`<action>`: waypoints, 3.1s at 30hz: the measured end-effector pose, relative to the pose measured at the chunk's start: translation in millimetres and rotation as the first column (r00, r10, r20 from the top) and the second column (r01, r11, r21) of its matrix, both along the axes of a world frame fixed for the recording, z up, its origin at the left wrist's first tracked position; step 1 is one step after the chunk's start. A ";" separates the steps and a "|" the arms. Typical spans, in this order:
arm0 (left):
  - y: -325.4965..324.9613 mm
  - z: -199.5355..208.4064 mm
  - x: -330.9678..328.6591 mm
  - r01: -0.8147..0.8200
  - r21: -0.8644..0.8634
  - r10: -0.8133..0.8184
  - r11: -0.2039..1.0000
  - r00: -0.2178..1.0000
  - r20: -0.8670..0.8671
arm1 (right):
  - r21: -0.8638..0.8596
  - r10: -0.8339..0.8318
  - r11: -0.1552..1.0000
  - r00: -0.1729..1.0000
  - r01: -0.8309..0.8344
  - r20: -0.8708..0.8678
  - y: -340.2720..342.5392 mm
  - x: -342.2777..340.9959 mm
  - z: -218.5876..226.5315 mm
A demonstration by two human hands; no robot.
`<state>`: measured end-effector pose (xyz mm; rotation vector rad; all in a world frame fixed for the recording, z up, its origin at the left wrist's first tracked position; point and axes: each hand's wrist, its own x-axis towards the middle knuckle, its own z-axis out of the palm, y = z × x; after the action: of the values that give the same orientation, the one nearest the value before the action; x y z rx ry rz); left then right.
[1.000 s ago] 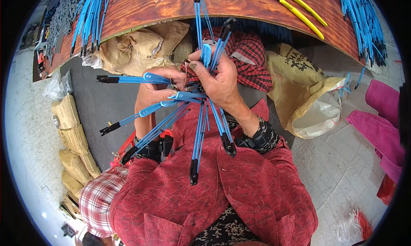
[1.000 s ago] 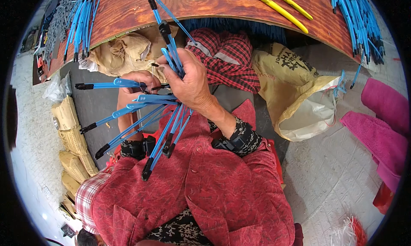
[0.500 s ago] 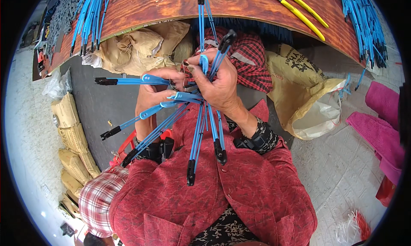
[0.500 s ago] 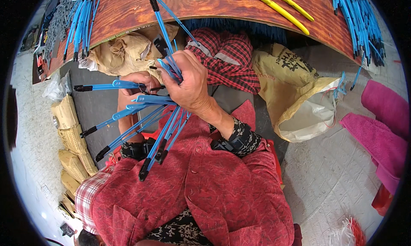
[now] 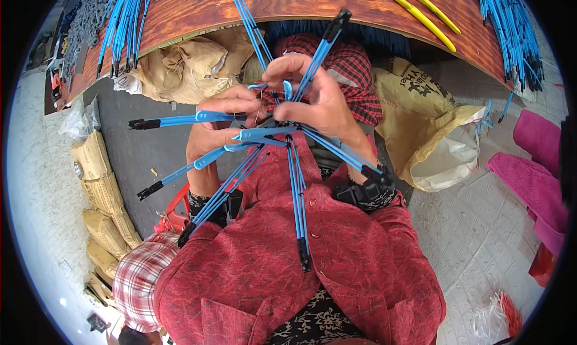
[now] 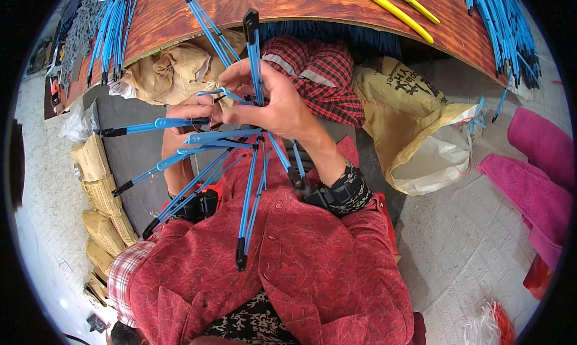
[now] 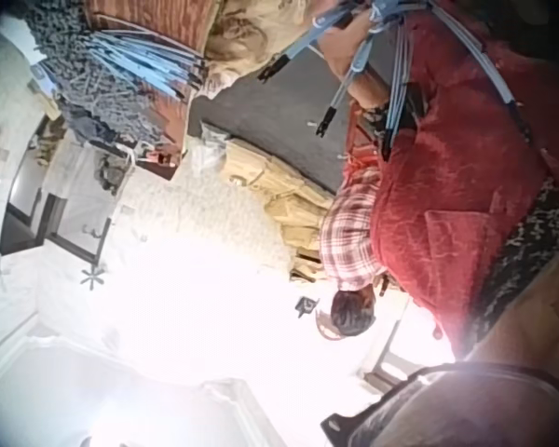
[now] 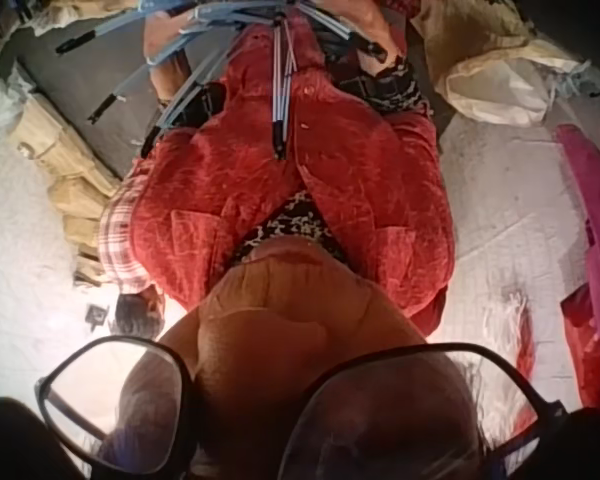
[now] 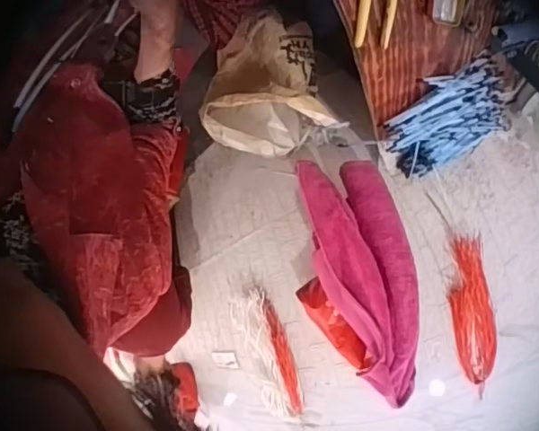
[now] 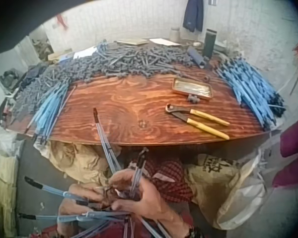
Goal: Assembling blue plastic rods with black tips and trimming them using cutters at a workstation.
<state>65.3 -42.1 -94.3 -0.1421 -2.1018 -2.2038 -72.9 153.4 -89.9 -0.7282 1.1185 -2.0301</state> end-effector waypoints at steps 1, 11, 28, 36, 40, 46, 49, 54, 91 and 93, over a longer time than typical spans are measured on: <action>1.9 -3.2 0.0 0.006 0.058 -0.004 0.998 0.999 -0.043 | -0.093 0.101 0.990 0.994 -0.105 -0.052 0.7 -8.6 -15.3; -2.8 -5.3 -2.5 0.168 0.180 -0.143 0.969 0.979 -0.143 | 0.143 0.275 0.929 0.896 -0.340 0.348 -9.8 -19.1 -57.4; -9.5 -7.1 1.8 0.171 0.235 -0.132 0.957 0.976 -0.173 | 0.587 0.204 0.776 0.788 0.232 -0.581 -61.8 -36.9 -70.8; -5.2 -1.1 -4.1 0.207 0.237 -0.164 0.949 0.968 -0.190 | 0.022 0.571 0.819 0.818 -0.573 0.066 -86.7 -48.4 -97.5; -7.3 -3.3 -2.0 0.214 0.234 -0.175 0.948 0.969 -0.175 | -0.017 0.596 0.798 0.783 -0.603 0.175 -77.9 -46.4 -89.7; -2.9 -8.8 7.1 0.064 0.194 -0.030 0.979 0.984 -0.175 | 0.129 0.389 0.901 0.902 -0.415 0.188 -47.4 -27.4 -55.5; -0.7 -12.8 8.2 0.015 0.198 0.019 0.980 0.985 -0.171 | 0.340 0.202 0.929 0.971 -0.147 -0.131 -29.2 -16.1 -39.6; -0.3 -15.7 3.8 0.039 0.217 0.007 0.975 0.978 -0.208 | 0.208 -0.043 0.967 0.902 0.145 -0.429 -14.7 0.0 -43.7; 23.6 12.6 17.3 -0.318 0.285 0.232 0.904 0.926 0.299 | 0.025 -0.244 0.944 0.746 0.329 -0.619 -15.3 2.5 -43.1; 23.7 11.8 16.6 -0.316 0.275 0.239 0.908 0.930 0.278 | 0.021 -0.257 0.937 0.729 0.349 -0.634 -15.7 2.3 -42.2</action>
<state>81.9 -18.5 -82.4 0.4429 -1.6958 -2.4289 -70.6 137.7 -132.1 -1.2739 1.8481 -1.9852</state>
